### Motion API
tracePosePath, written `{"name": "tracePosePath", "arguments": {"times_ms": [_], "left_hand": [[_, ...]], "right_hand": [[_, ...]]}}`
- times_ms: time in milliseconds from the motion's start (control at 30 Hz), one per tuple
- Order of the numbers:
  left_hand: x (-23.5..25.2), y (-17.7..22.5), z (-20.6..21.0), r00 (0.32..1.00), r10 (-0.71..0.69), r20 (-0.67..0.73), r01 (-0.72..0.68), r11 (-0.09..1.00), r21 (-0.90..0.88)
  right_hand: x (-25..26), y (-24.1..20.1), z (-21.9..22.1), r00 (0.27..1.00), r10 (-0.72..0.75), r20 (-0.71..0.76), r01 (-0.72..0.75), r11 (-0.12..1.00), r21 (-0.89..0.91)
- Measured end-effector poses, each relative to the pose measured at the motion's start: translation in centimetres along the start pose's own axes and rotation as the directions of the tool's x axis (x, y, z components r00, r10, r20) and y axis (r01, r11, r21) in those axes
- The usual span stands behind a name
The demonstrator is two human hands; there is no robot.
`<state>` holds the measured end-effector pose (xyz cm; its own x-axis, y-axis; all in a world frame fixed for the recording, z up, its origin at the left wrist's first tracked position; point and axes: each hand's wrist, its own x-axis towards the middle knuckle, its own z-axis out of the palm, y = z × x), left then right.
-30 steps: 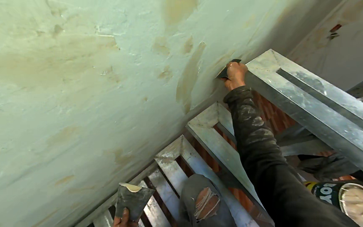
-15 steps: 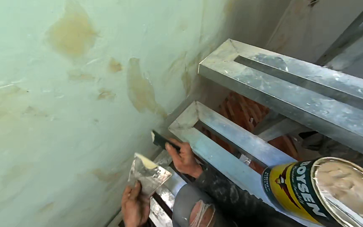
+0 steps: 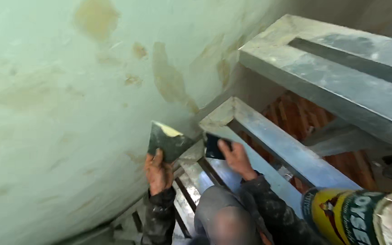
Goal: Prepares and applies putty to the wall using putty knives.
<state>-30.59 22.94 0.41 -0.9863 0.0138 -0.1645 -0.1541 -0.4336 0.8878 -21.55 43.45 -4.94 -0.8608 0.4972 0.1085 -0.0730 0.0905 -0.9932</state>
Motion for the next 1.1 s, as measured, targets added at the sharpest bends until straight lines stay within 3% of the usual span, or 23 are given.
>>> {"name": "tracePosePath", "arguments": {"times_ms": [33, 100, 167, 267, 333, 467, 667, 833, 933, 1000, 1100], "left_hand": [[0.2, -0.1, 0.3, 0.999, 0.047, 0.025, -0.047, 0.999, -0.008], [0.4, -0.7, 1.0, 0.987, 0.138, 0.086, -0.137, 0.99, -0.017], [0.4, -1.2, 1.5, 0.967, 0.212, 0.143, -0.212, 0.977, -0.016], [0.5, -2.0, 2.1, 0.934, 0.281, 0.219, -0.286, 0.958, -0.01], [0.7, -2.4, 2.3, 0.903, 0.329, 0.275, -0.345, 0.939, 0.008], [1.5, -3.2, 1.6, 0.791, 0.443, 0.421, -0.531, 0.84, 0.113], [2.3, -3.8, 1.0, 0.573, 0.538, 0.618, -0.804, 0.514, 0.299], [3.2, -3.6, 0.2, 0.513, 0.557, 0.653, -0.857, 0.296, 0.421], [3.7, -3.7, -1.4, 0.574, 0.497, 0.65, -0.806, 0.205, 0.555], [3.7, -4.3, -2.8, 0.641, 0.47, 0.607, -0.754, 0.236, 0.613], [3.2, -5.0, -5.1, 0.723, 0.453, 0.522, -0.679, 0.324, 0.659]], "right_hand": [[0.4, -0.7, 0.3, 0.986, 0.144, -0.086, -0.122, 0.966, 0.226], [1.1, -2.8, 1.1, 0.905, 0.42, -0.07, -0.3, 0.746, 0.595], [1.3, -4.2, 2.1, 0.854, 0.52, 0.001, -0.365, 0.598, 0.713], [1.6, -4.6, 3.2, 0.859, 0.51, 0.033, -0.364, 0.565, 0.741], [2.1, -4.7, 3.5, 0.822, 0.562, 0.094, -0.412, 0.472, 0.78], [2.4, -5.0, 4.1, 0.786, 0.599, 0.156, -0.433, 0.352, 0.83], [3.3, -6.0, 5.2, 0.818, 0.563, 0.12, -0.345, 0.312, 0.885], [4.4, -5.8, 5.3, 0.84, 0.524, 0.14, -0.321, 0.273, 0.907], [6.2, -5.3, 4.1, 0.871, 0.486, 0.073, -0.265, 0.339, 0.903], [8.6, -4.8, 2.5, 0.891, 0.443, -0.1, -0.187, 0.56, 0.807], [13.3, -3.4, -0.4, 0.893, 0.3, -0.335, -0.093, 0.852, 0.515]]}}
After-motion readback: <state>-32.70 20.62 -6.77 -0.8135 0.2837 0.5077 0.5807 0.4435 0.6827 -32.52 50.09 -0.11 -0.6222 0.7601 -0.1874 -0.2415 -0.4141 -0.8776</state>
